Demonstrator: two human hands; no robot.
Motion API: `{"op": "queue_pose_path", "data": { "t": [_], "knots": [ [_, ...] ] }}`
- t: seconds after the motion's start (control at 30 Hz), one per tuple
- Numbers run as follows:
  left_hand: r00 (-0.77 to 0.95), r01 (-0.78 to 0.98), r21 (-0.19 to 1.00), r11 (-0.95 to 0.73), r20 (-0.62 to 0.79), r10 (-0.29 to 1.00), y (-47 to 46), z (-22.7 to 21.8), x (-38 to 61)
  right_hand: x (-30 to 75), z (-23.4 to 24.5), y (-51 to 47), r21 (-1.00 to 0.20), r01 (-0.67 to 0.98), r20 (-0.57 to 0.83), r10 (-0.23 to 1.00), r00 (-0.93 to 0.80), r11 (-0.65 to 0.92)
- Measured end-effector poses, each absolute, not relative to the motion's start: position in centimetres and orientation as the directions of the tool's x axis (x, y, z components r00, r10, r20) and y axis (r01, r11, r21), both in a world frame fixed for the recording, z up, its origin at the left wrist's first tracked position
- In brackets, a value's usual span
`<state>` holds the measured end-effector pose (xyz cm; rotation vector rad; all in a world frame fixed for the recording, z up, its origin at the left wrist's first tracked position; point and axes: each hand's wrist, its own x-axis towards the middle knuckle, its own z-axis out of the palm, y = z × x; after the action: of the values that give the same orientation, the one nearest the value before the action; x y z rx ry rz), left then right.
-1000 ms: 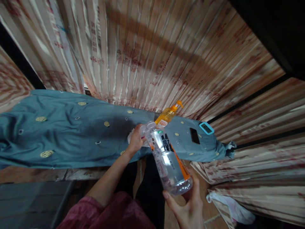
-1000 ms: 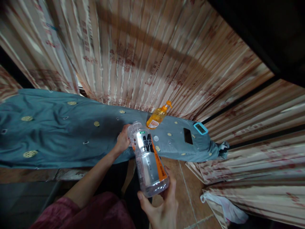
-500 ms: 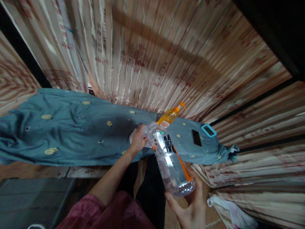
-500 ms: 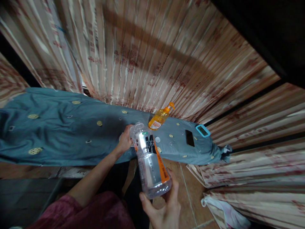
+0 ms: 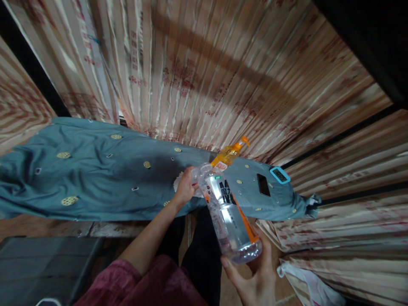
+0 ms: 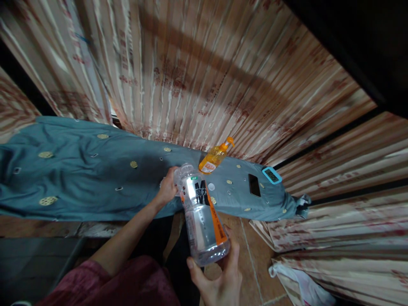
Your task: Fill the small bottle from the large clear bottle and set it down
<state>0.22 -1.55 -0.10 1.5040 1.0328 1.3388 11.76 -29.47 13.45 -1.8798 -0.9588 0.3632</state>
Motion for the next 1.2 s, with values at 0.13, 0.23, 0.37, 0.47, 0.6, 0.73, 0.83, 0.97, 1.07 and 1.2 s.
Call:
{"op": "queue_pose_path", "data": {
  "t": [0.13,0.23,0.37,0.47,0.6,0.73,0.83,0.97,1.07,1.2],
  "knots": [
    [0.107,0.050,0.954,-0.297,0.290,0.951,-1.63,0.05,0.07,11.75,13.53,-29.39,-0.859,0.464,0.157,0.750,0.643,-0.218],
    [0.098,0.032,0.955,-0.294,0.289,0.952,-1.51,-0.02,0.07,11.73,13.54,-29.35,-0.857,0.467,0.160,0.750,0.642,-0.216],
    [0.078,-0.009,0.955,-0.297,0.297,0.952,-1.37,-0.24,0.21,11.74,13.45,-29.39,-0.853,0.473,0.160,0.750,0.641,-0.222],
    [0.093,-0.002,0.953,-0.303,0.302,0.949,-1.45,-0.27,0.19,11.76,13.43,-29.44,-0.851,0.472,0.156,0.748,0.645,-0.229],
    [0.103,0.028,0.954,-0.300,0.295,0.950,-1.60,-0.21,0.09,11.76,13.49,-29.44,-0.851,0.471,0.149,0.753,0.641,-0.233],
    [0.098,0.047,0.954,-0.296,0.290,0.952,-1.53,-0.29,0.14,11.76,13.59,-29.43,-0.853,0.468,0.147,0.753,0.642,-0.232],
    [0.096,0.040,0.957,-0.287,0.282,0.955,-1.46,-0.37,0.23,11.80,13.68,-29.43,-0.858,0.453,0.126,0.754,0.645,-0.245],
    [0.093,0.027,0.959,-0.282,0.279,0.956,-1.51,-0.24,0.21,11.79,13.67,-29.44,-0.858,0.453,0.126,0.758,0.640,-0.240],
    [0.098,0.032,0.959,-0.281,0.277,0.956,-1.57,-0.08,0.10,11.74,13.52,-29.45,-0.866,0.453,0.148,0.756,0.638,-0.212],
    [0.095,0.034,0.958,-0.284,0.279,0.956,-1.52,-0.10,0.10,11.80,13.42,-29.47,-0.864,0.454,0.147,0.755,0.639,-0.216]
  ]
}}
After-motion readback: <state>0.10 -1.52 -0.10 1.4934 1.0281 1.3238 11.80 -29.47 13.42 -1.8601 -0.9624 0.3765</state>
